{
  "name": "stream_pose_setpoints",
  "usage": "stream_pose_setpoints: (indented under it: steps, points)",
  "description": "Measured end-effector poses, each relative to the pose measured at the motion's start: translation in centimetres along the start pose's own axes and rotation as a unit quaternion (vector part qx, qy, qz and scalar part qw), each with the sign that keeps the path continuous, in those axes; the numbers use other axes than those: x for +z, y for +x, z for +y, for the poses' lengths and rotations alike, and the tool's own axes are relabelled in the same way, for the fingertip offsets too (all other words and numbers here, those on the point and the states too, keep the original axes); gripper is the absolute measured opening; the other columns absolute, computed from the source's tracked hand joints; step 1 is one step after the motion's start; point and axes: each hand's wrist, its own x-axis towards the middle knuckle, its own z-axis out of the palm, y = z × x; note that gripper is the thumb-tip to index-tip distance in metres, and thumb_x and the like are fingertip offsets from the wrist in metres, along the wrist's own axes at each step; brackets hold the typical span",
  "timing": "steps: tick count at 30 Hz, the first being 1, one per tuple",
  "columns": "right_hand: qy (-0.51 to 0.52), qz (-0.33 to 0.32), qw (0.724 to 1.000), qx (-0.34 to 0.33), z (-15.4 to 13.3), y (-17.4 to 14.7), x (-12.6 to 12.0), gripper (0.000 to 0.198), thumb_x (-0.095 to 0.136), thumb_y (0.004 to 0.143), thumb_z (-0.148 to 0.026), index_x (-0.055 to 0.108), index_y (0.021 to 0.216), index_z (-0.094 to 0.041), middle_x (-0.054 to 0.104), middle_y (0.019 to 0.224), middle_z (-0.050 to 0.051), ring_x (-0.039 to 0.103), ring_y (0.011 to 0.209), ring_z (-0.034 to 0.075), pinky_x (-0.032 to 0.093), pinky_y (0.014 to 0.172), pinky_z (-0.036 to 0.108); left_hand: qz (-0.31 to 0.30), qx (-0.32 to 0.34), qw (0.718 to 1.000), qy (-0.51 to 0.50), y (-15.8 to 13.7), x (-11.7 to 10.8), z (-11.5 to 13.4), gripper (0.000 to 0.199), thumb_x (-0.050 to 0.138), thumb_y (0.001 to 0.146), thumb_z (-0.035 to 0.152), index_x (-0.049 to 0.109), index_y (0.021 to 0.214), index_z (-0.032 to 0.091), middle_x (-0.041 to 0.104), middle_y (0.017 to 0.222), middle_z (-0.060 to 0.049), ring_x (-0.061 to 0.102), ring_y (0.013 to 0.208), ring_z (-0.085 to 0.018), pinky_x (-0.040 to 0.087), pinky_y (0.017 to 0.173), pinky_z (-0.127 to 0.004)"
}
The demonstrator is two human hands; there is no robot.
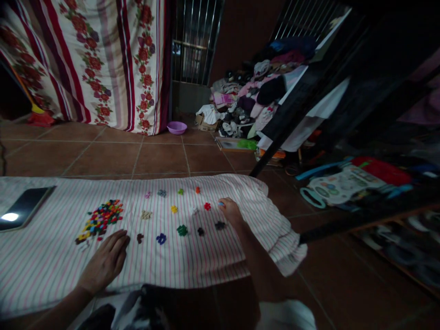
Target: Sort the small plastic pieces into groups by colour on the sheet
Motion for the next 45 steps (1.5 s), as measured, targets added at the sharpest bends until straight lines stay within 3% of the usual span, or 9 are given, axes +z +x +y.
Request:
stream_pose_setpoints:
  steps: [6,14,34,45]
  points:
    - [-0.004,0.022,1.0,0.013,-2.0,3.9,0.1,0.023,0.055,0.078,-0.015,0.07,0.096,-0.017,0.07,0.095,0.006,0.061,0.087,0.016,0.044,0.083,0.025,-0.002,-0.01,1.0,-0.001,-0.2,0.2,0.0,0.028,0.044,0.086,0.012,0.056,0.112,0.014,0.06,0.115,-0.013,0.052,0.118,-0.023,0.051,0.096,-0.039]
    - [-0.065,-0.02,0.997,0.024,-4.8,8.2,1.0,0.024,0.055,0.082,-0.012,0.071,0.099,-0.017,0.069,0.104,0.008,0.061,0.097,0.017,0.042,0.086,0.022,0.003,-0.011,1.0,-0.002,-0.1,0.1,0.1,0.03,0.043,0.087,0.011,0.055,0.114,0.014,0.06,0.117,-0.012,0.051,0.119,-0.023,0.051,0.096,-0.038]
    - [-0.039,-0.023,0.999,-0.007,-4.3,7.8,1.4,0.039,0.051,0.077,-0.004,0.072,0.107,-0.019,0.07,0.11,0.008,0.062,0.103,0.018,0.043,0.095,0.026,-0.014,-0.009,1.0,0.008,-0.2,0.2,0.1,0.026,0.043,0.087,0.012,0.056,0.11,0.013,0.059,0.116,-0.012,0.051,0.118,-0.023,0.051,0.096,-0.038]
    - [-0.016,-0.021,1.0,0.006,-4.2,8.1,1.1,0.033,0.052,0.077,-0.004,0.072,0.099,-0.018,0.07,0.107,0.009,0.063,0.1,0.018,0.045,0.091,0.025,0.001,-0.003,1.0,-0.002,-0.4,0.4,0.0,0.029,0.044,0.086,0.01,0.054,0.113,0.011,0.058,0.118,-0.014,0.049,0.121,-0.025,0.05,0.097,-0.04]
